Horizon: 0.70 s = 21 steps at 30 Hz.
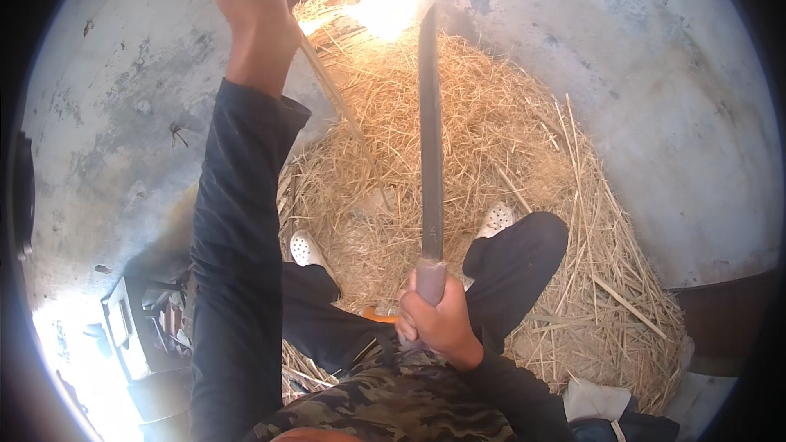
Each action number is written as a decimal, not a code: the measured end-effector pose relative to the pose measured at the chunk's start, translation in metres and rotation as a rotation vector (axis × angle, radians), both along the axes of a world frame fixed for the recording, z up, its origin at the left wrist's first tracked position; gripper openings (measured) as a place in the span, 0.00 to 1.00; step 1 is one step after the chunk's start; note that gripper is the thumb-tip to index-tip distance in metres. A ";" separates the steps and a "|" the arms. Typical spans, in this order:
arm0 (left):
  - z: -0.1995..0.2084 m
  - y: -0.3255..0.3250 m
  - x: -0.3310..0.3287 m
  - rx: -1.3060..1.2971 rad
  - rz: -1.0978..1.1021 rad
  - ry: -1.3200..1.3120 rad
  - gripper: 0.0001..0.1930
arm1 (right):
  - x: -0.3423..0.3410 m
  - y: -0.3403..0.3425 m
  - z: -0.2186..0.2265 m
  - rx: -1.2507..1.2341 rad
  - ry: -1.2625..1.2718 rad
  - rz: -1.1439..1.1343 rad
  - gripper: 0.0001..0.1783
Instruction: The person sits on a bed of straw and uses a knife to shave a long wooden stick. They hold the stick with one hand and scrape the surface with the knife in the other, creating thin shavings that fall onto the straw.
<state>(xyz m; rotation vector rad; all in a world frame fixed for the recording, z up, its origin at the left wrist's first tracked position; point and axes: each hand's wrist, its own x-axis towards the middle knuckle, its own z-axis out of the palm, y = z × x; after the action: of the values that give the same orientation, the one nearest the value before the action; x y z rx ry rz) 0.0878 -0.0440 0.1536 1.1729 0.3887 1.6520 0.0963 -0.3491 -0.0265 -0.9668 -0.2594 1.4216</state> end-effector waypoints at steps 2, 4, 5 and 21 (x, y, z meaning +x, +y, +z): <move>0.000 0.000 0.003 -0.023 -0.036 -0.062 0.22 | -0.015 0.008 -0.001 -0.004 0.012 -0.010 0.11; 0.000 -0.001 0.010 -0.064 -0.067 -0.140 0.21 | -0.036 0.010 -0.027 -0.025 0.086 0.075 0.11; -0.003 0.003 0.007 -0.053 -0.059 -0.130 0.21 | -0.040 0.003 -0.035 -0.060 0.108 0.110 0.12; 0.006 0.014 -0.008 -0.062 0.069 -0.096 0.20 | -0.029 -0.015 -0.038 -0.137 -0.100 0.117 0.09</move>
<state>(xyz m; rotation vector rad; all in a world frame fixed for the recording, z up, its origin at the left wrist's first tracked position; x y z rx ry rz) 0.0801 -0.0303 0.1596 1.0404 0.4204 1.7371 0.0675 -0.3642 -0.0650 -1.1525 -0.3000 1.5150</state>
